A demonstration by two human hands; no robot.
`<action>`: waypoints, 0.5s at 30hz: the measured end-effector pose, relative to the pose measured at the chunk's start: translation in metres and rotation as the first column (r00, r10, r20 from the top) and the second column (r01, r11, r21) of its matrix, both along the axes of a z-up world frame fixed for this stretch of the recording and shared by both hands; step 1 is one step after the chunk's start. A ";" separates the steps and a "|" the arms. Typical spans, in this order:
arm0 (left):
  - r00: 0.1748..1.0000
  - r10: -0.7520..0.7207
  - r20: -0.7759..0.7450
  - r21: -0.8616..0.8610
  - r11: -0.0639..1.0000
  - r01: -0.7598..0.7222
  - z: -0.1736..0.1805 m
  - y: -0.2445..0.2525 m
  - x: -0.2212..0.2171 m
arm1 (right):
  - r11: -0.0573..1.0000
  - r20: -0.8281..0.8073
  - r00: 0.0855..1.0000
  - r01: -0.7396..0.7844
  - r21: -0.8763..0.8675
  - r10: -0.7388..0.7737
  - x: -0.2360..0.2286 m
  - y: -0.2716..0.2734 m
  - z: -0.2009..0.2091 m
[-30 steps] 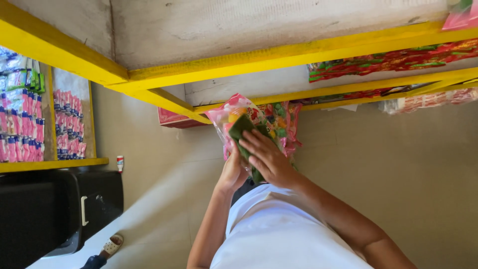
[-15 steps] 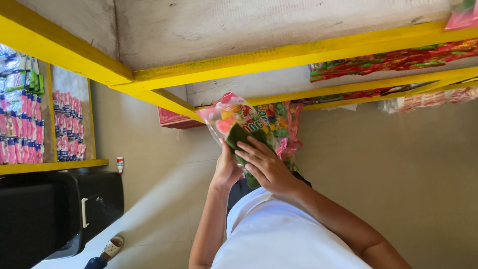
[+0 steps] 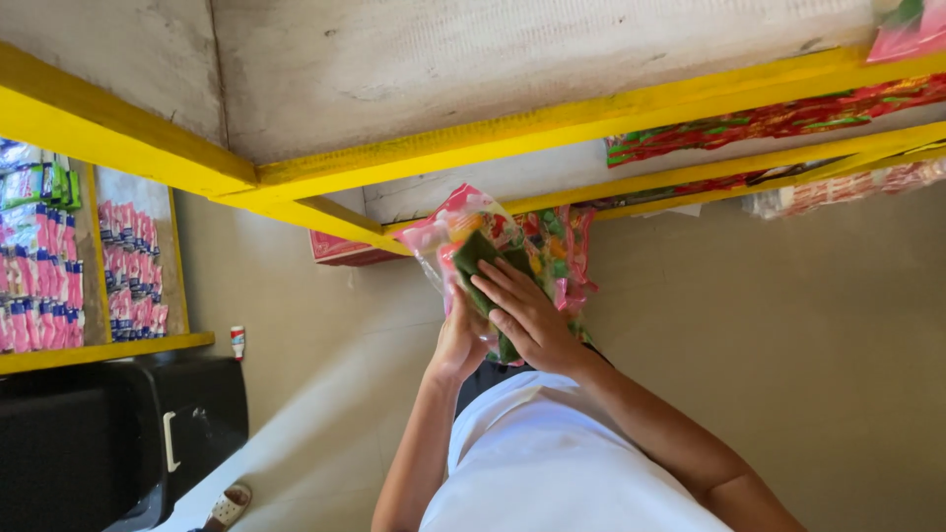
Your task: Wiping down packaged snack bags with a cleaning cloth in a grocery store.
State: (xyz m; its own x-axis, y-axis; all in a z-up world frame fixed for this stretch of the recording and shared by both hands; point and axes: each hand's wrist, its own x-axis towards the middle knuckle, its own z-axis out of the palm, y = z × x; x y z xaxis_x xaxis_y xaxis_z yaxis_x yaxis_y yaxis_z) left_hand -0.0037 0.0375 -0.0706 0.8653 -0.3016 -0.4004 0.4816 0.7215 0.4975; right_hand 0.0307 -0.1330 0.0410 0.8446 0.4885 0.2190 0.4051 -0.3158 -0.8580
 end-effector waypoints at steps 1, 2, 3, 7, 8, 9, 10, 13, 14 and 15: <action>1.000 0.000 -0.006 0.000 1.000 0.000 0.014 -0.005 0.003 | 1.000 -0.006 1.000 0.000 0.000 0.000 0.009 -0.003 -0.012; 1.000 -0.010 0.008 -0.009 1.000 0.010 0.028 -0.010 0.005 | 0.999 -0.027 0.999 -0.023 0.031 0.023 0.017 -0.007 -0.024; 0.999 -0.022 0.029 -0.021 1.000 0.023 0.042 -0.016 0.012 | 0.997 -0.041 0.998 -0.043 0.058 0.045 0.029 -0.012 -0.035; 0.999 -0.029 0.013 0.011 1.000 0.029 0.083 -0.019 0.015 | 0.993 -0.143 0.988 0.068 0.097 -0.054 0.040 -0.017 -0.036; 1.000 -0.015 -0.003 -0.005 1.000 0.015 0.077 -0.018 0.013 | 0.995 -0.140 0.986 0.093 0.023 -0.088 0.035 -0.014 -0.030; 1.000 0.000 -0.017 -0.022 1.000 -0.001 0.071 -0.018 0.013 | 0.992 -0.132 0.984 0.116 -0.049 -0.122 0.031 -0.012 -0.025; 1.000 0.001 -0.018 -0.020 1.000 -0.001 0.069 -0.017 0.009 | 0.992 -0.134 0.984 0.115 -0.048 -0.121 0.018 -0.009 -0.022; 1.000 -0.003 -0.010 -0.005 1.000 0.003 -0.025 0.006 -0.014 | 0.998 -0.020 0.998 0.055 -0.016 -0.055 -0.004 -0.005 -0.014; 1.000 -0.001 -0.008 0.011 1.000 0.001 -0.108 0.019 -0.032 | 0.997 0.042 0.998 0.040 -0.067 -0.037 -0.007 -0.005 -0.011; 1.000 -0.002 -0.002 0.027 1.000 0.002 -0.188 0.016 -0.037 | 0.992 0.106 0.994 0.030 -0.119 -0.017 -0.009 -0.006 -0.009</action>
State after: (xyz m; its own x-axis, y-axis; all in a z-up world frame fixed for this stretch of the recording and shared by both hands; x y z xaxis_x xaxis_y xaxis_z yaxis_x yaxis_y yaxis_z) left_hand -0.0408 0.0536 -0.2589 0.8641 -0.2920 -0.4100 0.4837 0.7070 0.5160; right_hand 0.0219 -0.1387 0.0321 0.8318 0.4968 0.2476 0.4819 -0.4249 -0.7663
